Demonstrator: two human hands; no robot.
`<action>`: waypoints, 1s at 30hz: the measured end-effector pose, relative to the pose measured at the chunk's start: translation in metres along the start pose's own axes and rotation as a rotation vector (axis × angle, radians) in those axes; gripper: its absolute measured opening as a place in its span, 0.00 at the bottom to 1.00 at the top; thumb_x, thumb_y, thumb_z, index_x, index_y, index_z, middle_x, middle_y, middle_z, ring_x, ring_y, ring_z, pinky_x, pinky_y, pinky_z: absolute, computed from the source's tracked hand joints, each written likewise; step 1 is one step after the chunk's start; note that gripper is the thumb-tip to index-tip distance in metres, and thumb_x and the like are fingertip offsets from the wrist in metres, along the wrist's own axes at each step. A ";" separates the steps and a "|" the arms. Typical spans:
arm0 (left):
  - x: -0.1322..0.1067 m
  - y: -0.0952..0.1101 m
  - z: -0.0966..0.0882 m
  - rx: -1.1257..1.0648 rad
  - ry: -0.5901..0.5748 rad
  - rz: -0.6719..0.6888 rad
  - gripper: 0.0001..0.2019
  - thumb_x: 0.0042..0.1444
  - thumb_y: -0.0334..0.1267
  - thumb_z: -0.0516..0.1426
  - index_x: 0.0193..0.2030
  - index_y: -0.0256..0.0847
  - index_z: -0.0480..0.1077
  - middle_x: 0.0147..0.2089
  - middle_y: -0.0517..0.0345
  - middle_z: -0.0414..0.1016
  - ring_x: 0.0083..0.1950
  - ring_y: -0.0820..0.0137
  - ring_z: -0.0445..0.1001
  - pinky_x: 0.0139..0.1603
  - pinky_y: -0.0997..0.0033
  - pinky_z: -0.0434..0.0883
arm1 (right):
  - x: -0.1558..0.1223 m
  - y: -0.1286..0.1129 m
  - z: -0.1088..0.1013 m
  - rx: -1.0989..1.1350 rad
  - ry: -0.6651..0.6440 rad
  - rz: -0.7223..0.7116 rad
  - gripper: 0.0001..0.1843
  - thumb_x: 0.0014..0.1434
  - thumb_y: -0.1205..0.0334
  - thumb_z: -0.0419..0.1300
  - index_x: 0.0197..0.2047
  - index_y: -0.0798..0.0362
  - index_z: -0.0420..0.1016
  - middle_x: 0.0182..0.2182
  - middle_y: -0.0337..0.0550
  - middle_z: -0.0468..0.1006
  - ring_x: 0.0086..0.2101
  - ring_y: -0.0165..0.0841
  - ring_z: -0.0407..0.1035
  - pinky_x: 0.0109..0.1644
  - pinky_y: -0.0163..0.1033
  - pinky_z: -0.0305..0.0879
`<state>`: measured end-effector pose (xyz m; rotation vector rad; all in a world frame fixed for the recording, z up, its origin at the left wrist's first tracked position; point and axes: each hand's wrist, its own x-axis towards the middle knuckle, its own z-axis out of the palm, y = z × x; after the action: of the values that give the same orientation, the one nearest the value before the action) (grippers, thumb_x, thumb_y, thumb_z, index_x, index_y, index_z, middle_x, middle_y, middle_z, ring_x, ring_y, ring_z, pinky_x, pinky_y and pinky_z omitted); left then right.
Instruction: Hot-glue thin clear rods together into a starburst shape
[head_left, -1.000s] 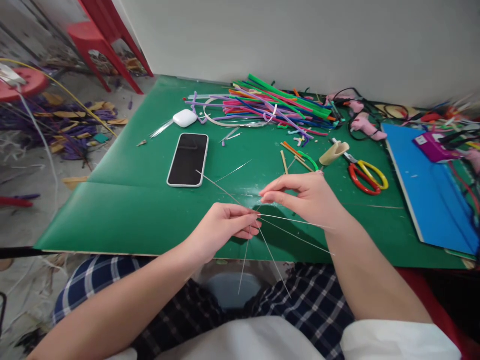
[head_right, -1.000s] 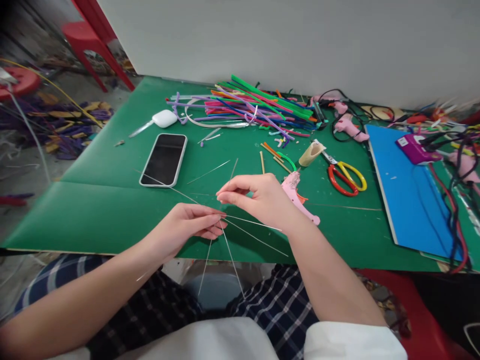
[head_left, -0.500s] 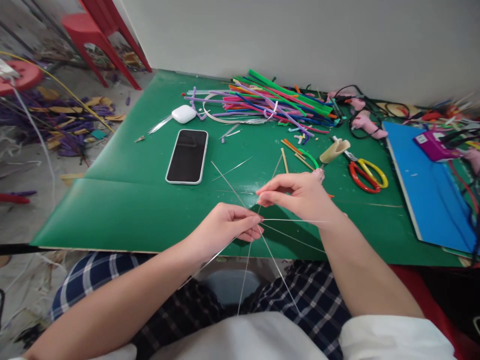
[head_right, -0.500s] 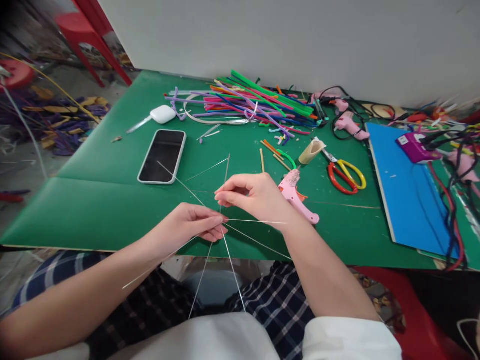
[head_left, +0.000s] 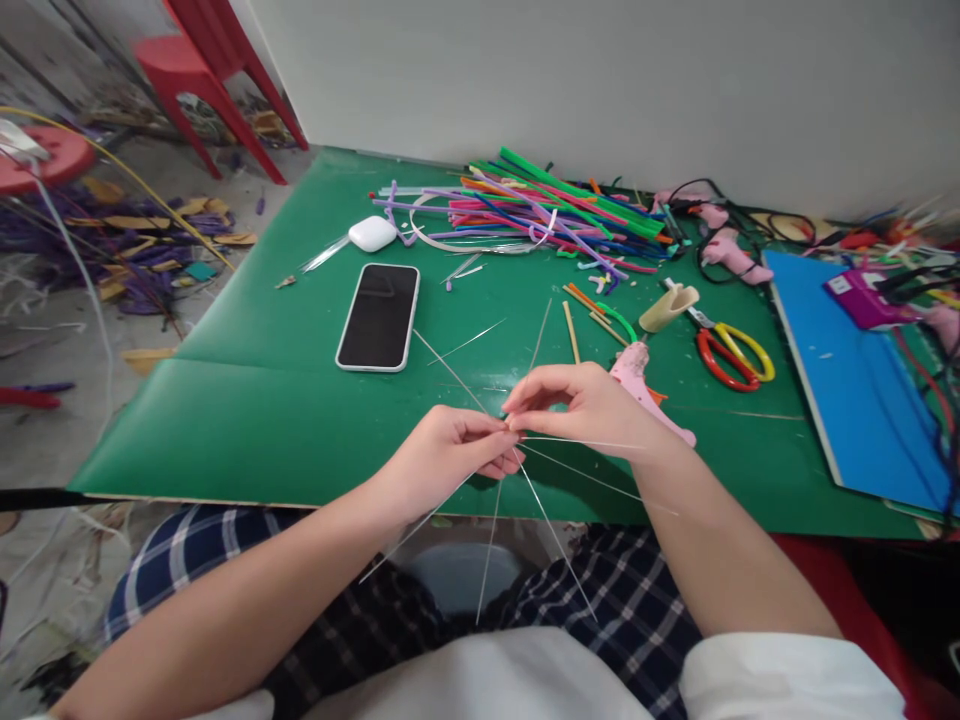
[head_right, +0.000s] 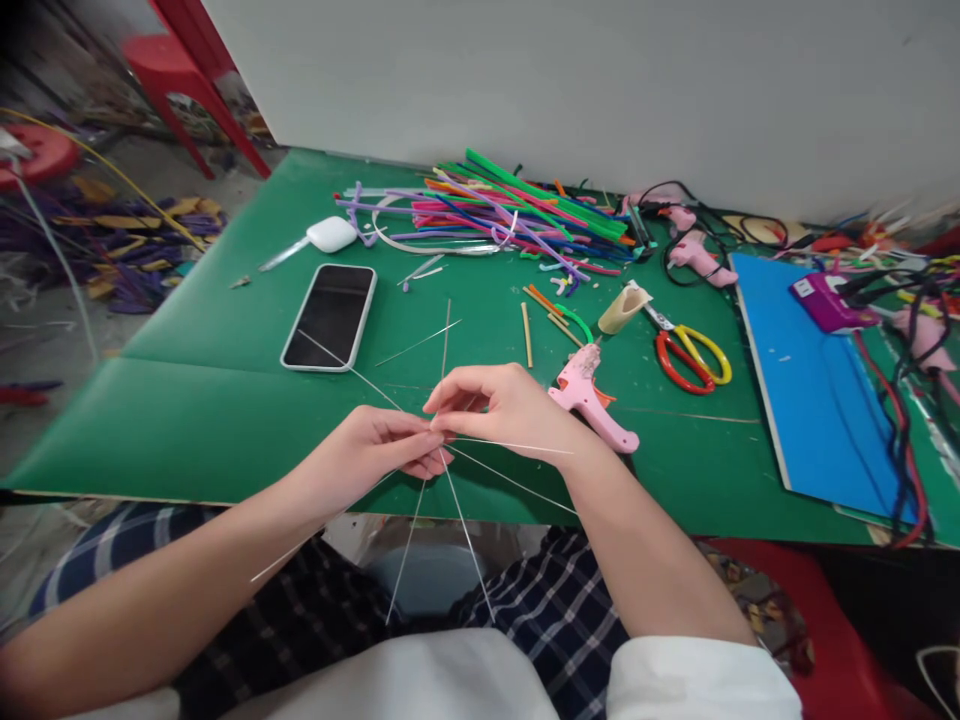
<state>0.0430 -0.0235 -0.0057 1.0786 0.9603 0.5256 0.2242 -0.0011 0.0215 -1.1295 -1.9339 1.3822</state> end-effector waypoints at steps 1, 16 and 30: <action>0.000 0.000 0.000 -0.001 0.001 0.003 0.10 0.52 0.41 0.58 0.32 0.36 0.75 0.29 0.57 0.77 0.31 0.75 0.75 0.34 0.78 0.73 | 0.000 0.000 0.000 0.001 -0.005 -0.008 0.04 0.51 0.64 0.61 0.33 0.52 0.74 0.28 0.37 0.76 0.30 0.28 0.71 0.34 0.33 0.69; 0.000 0.000 -0.001 -0.016 0.001 0.018 0.10 0.52 0.41 0.58 0.30 0.36 0.75 0.28 0.57 0.77 0.30 0.75 0.75 0.33 0.79 0.73 | -0.002 -0.002 0.003 -0.118 0.017 -0.116 0.03 0.53 0.65 0.60 0.33 0.53 0.72 0.28 0.36 0.75 0.30 0.25 0.69 0.35 0.29 0.66; -0.002 0.009 -0.005 -0.070 -0.074 -0.051 0.07 0.52 0.37 0.58 0.32 0.36 0.75 0.28 0.56 0.78 0.28 0.76 0.75 0.31 0.78 0.73 | 0.002 0.000 -0.006 0.217 -0.029 0.029 0.09 0.50 0.62 0.63 0.37 0.50 0.75 0.33 0.37 0.78 0.35 0.29 0.73 0.40 0.35 0.69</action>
<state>0.0385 -0.0190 0.0023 1.0022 0.8960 0.4713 0.2277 0.0035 0.0229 -1.0422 -1.7424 1.5883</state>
